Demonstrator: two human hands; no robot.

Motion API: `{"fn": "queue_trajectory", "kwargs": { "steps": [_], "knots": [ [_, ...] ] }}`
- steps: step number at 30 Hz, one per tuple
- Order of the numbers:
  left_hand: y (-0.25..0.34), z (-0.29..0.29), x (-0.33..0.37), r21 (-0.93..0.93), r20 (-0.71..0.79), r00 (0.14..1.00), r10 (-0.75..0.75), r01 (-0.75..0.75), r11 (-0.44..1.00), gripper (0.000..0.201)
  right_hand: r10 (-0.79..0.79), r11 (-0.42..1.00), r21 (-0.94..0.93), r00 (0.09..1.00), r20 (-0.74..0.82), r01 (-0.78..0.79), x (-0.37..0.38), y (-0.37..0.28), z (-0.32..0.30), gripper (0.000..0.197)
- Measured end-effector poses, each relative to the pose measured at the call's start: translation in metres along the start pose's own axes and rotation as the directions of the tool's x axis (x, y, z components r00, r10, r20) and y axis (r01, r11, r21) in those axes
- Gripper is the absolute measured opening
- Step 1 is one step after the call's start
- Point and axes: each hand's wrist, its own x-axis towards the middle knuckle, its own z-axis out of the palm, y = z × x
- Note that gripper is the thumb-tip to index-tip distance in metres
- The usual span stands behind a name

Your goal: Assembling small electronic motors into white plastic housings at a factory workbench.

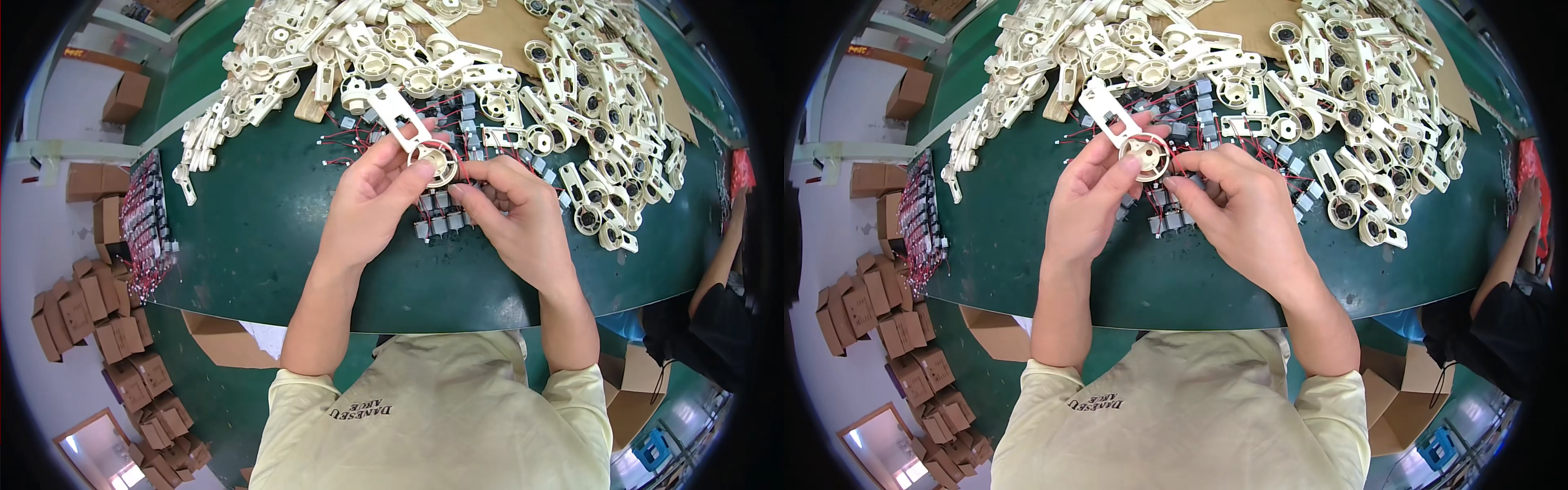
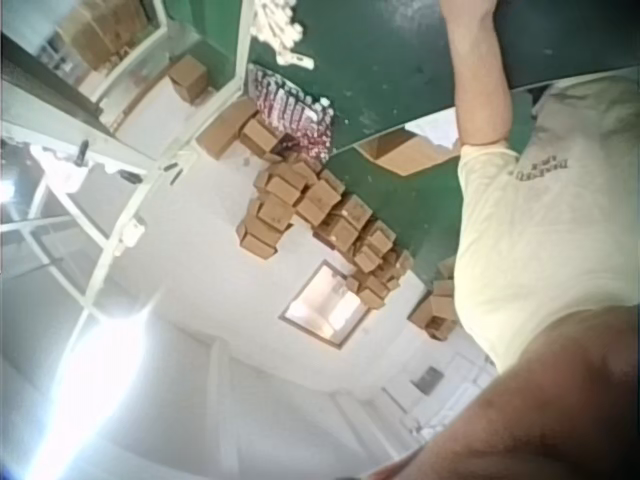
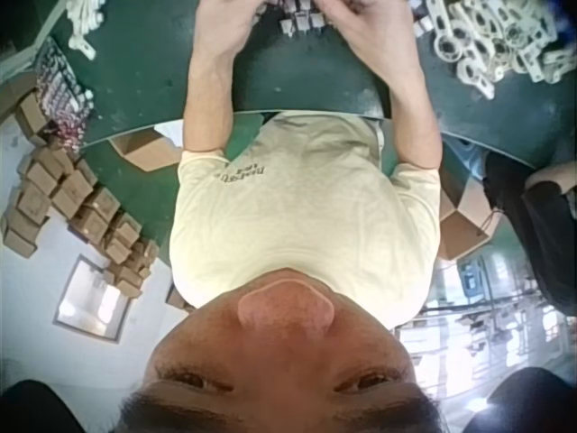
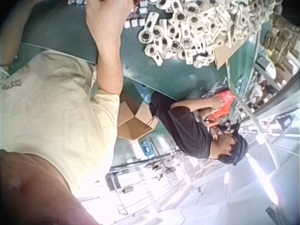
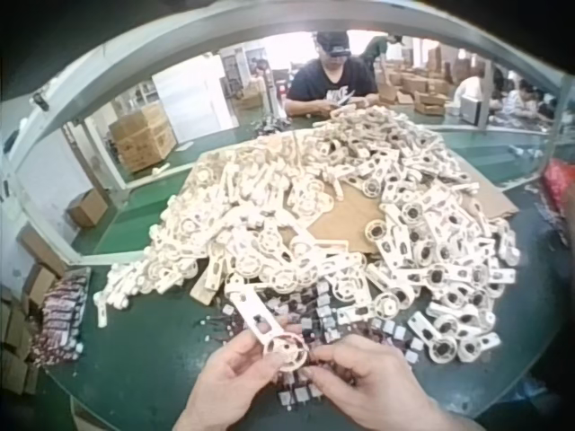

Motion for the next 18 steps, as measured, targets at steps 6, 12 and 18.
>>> {"fn": "queue_trajectory", "kwargs": {
  "steps": [6,12,18],
  "knots": [
    [-0.006,-0.018,0.002,-0.069,0.125,0.992,0.014,-0.005,0.998,0.047,-0.015,0.997,-0.069,0.999,0.029,0.017,0.0,-0.006,-0.007,0.02],
    [-0.009,-0.012,0.0,0.112,0.084,0.995,0.059,-0.068,0.991,0.05,0.085,0.992,-0.101,0.994,0.069,-0.077,-0.001,-0.014,-0.013,0.02],
    [-0.01,-0.001,0.001,-0.004,0.031,0.992,0.122,-0.121,0.993,0.059,0.085,0.952,0.291,0.995,0.043,-0.094,-0.001,0.0,-0.008,0.025]
  ]
}}
